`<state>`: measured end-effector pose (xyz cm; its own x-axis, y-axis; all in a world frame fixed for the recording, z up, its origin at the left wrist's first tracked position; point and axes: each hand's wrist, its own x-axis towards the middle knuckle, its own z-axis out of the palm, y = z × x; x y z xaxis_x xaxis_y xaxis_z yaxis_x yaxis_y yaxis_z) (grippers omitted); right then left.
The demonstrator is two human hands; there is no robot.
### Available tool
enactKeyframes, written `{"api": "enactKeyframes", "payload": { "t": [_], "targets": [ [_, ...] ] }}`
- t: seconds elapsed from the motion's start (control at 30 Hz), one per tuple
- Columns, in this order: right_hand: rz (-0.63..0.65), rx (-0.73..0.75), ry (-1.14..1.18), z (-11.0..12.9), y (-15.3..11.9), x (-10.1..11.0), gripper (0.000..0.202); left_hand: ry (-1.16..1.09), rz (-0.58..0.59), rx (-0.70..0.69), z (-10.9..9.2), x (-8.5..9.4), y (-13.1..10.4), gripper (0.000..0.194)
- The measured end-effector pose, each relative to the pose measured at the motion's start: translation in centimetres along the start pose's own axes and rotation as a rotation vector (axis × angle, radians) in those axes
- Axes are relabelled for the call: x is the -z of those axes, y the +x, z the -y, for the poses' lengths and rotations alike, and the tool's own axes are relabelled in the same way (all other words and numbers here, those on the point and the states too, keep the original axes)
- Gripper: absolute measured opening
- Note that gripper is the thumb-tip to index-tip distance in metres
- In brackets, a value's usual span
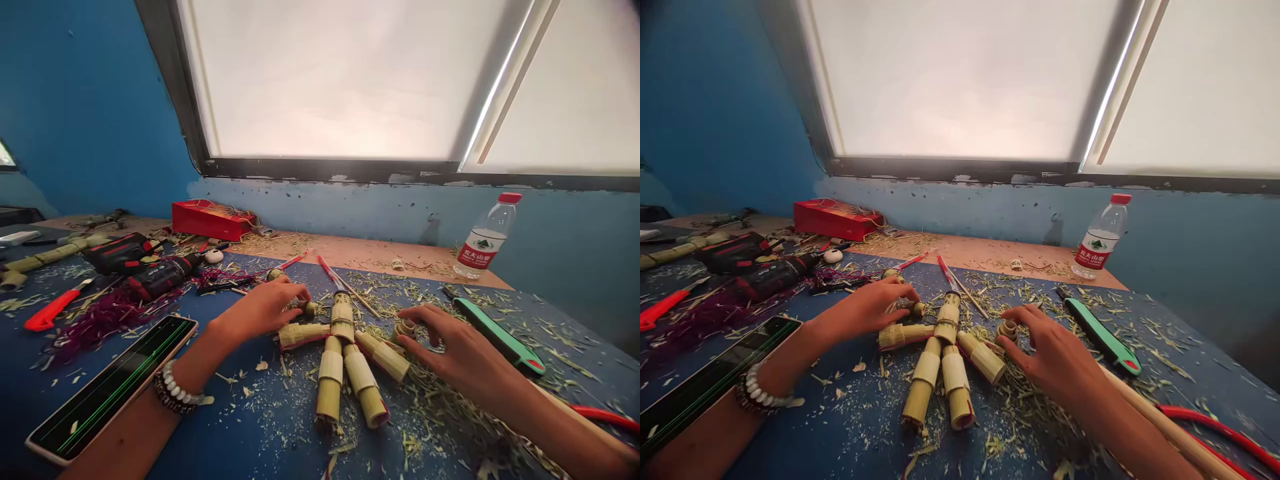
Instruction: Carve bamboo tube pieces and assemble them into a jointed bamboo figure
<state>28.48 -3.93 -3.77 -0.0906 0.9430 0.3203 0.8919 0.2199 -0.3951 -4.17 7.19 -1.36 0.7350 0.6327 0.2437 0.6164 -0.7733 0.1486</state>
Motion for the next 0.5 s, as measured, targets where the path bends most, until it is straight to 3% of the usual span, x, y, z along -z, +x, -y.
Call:
{"api": "enactKeyframes", "payload": {
  "t": [0.13,0.3,0.5],
  "targets": [
    [-0.046,0.004,-0.005,0.3,0.0,0.2,0.04,-0.006,-0.006,-0.004,-0.3,0.0,0.2,0.023],
    [-0.136,0.006,0.009,1.3,-0.2,0.8,0.036,-0.032,-0.098,-0.011,-0.7,0.3,0.6,0.023],
    [-0.146,0.015,0.025,1.6,-0.3,0.9,0.028,-0.014,-0.136,-0.004,-1.1,0.5,0.8,0.024]
  ]
}}
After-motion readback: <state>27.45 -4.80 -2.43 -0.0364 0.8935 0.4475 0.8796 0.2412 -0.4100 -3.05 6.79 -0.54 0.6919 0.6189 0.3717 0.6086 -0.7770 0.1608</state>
